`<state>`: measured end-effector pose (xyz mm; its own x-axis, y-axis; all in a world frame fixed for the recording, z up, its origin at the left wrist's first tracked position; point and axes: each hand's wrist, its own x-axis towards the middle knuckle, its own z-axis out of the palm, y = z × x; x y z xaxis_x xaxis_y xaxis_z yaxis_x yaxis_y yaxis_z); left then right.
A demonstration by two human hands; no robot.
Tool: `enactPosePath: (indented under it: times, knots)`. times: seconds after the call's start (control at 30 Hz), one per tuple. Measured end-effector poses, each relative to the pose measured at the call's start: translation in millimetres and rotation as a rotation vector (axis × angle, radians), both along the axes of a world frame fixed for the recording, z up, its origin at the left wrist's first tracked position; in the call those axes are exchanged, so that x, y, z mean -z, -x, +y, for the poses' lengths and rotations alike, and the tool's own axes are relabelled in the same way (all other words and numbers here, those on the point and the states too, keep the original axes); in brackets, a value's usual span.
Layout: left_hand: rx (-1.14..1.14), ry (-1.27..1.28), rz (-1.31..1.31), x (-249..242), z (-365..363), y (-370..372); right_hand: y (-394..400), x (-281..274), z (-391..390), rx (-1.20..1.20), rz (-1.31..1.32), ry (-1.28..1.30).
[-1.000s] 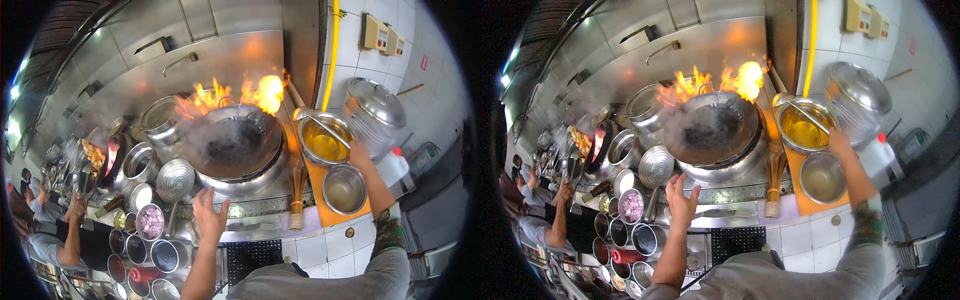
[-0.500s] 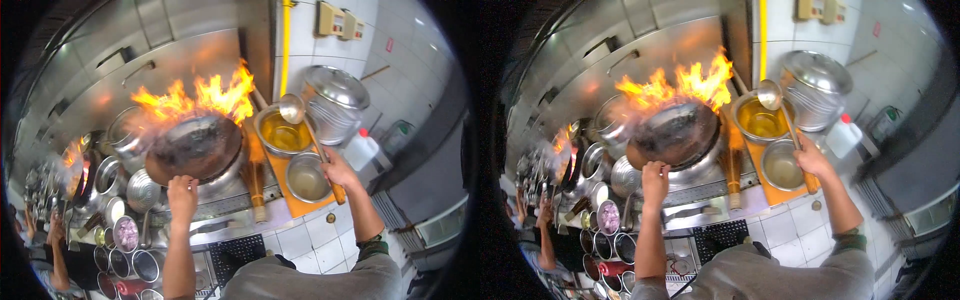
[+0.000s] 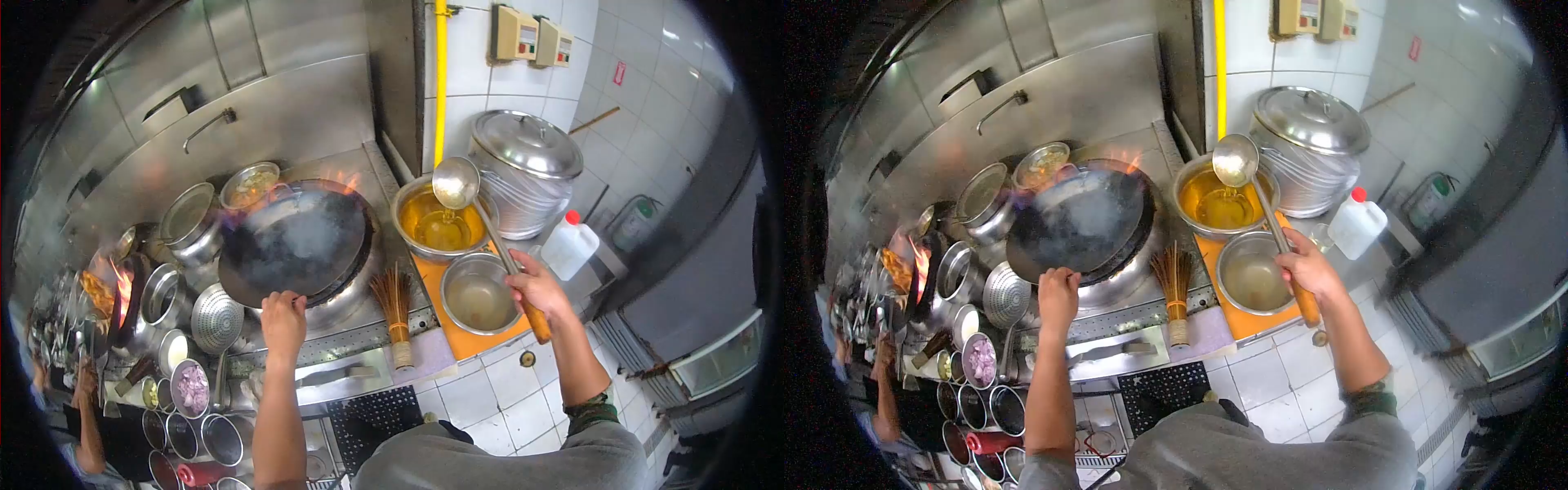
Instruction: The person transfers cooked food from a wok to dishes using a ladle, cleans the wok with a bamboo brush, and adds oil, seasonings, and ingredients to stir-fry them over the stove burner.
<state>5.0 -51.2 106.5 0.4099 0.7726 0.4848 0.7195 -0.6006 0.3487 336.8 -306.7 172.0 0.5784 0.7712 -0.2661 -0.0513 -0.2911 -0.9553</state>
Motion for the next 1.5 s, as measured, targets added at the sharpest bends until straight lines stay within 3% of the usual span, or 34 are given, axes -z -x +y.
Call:
enactPosePath:
  times: [0.1,0.17,0.27,0.37,0.47,0.5,0.57,0.63,0.67,0.7,0.73,0.8,0.83,0.9,0.97,1.0,1.07,1.13,1.23,1.3,1.33,1.4,1.43,1.5]
  knots:
    - [-0.039,-0.027,0.003,8.5,2.1,-5.0,5.9,-9.0,2.5,-0.002,0.178,-0.103]
    - [-0.025,0.086,0.006,6.0,1.0,-6.4,11.7,-12.6,10.9,-0.063,0.262,-0.153]
    - [-0.040,-0.111,-0.076,-0.5,-16.7,-8.0,23.0,-8.4,38.9,-0.208,0.259,-0.154]
    - [-0.067,-0.055,-0.075,-18.6,-54.0,8.2,45.0,-6.1,71.7,-0.373,0.250,-0.146]
    - [-0.082,0.031,-0.136,-26.0,-90.0,39.3,64.1,12.9,106.8,-0.488,-0.131,-0.035]
    - [-0.078,0.116,-0.161,-27.3,-100.9,53.4,61.9,28.3,118.7,-0.535,-0.125,-0.035]
    - [-0.152,0.128,-0.168,-31.2,-124.1,81.5,48.3,69.7,144.9,-0.535,-0.841,-0.417]
    - [-0.229,0.184,-0.273,-24.9,-146.2,115.6,37.8,63.2,166.3,-0.542,-1.247,-0.629]
    - [-0.282,0.162,-0.261,-23.7,-159.2,133.3,69.5,15.3,151.1,-0.577,-0.729,-0.224]
    - [-0.340,0.173,-0.269,-23.9,-173.6,151.9,94.7,-9.1,139.7,-0.510,-0.205,-0.178]
    - [-0.424,0.113,-0.256,-18.1,-187.5,170.7,98.6,-3.2,144.0,-0.523,-0.159,-0.296]
    - [-0.532,0.063,-0.353,-12.8,-218.7,208.9,92.9,-0.4,156.8,-0.445,-0.059,-0.183]
    - [-0.621,0.063,-0.408,-15.5,-236.3,226.9,49.2,59.5,206.1,-0.456,-0.274,-0.182]
    - [-0.802,-0.008,-0.500,-4.6,-272.6,264.9,36.3,94.0,235.0,-0.630,-0.363,-0.207]
    - [-1.029,-0.068,-0.471,9.8,-321.5,314.0,48.9,92.9,260.5,-0.726,-0.572,-0.269]
    - [-1.167,-0.005,-0.587,14.6,-350.8,338.2,74.8,76.2,257.0,-0.755,-0.578,-0.278]
    - [-1.424,-0.112,-0.474,32.2,-422.2,383.6,133.0,41.5,222.0,-0.654,0.385,-0.287]
    - [-1.692,-0.092,-0.613,41.5,-490.8,417.7,150.8,37.0,228.0,-0.698,0.492,-0.287]
    - [-1.927,-0.305,-0.726,76.4,-591.7,501.9,205.8,13.1,199.0,-0.804,0.609,-0.434]
    - [-1.981,-0.388,-0.899,96.4,-651.7,572.4,223.1,1.7,197.9,-0.738,0.792,-0.480]
    - [-1.964,-0.472,-1.035,94.7,-670.2,600.8,207.5,9.3,220.9,-0.862,0.916,-0.380]
    - [-2.142,-0.488,-1.017,131.8,-723.6,684.8,207.3,12.1,226.9,-0.874,0.931,-0.372]
    - [-2.170,-0.366,-1.177,99.7,-720.3,684.0,207.5,11.5,225.3,-0.899,0.942,-0.346]
    - [-2.067,-0.432,-1.341,91.4,-732.2,718.2,203.3,7.9,217.7,-0.862,0.876,-0.349]
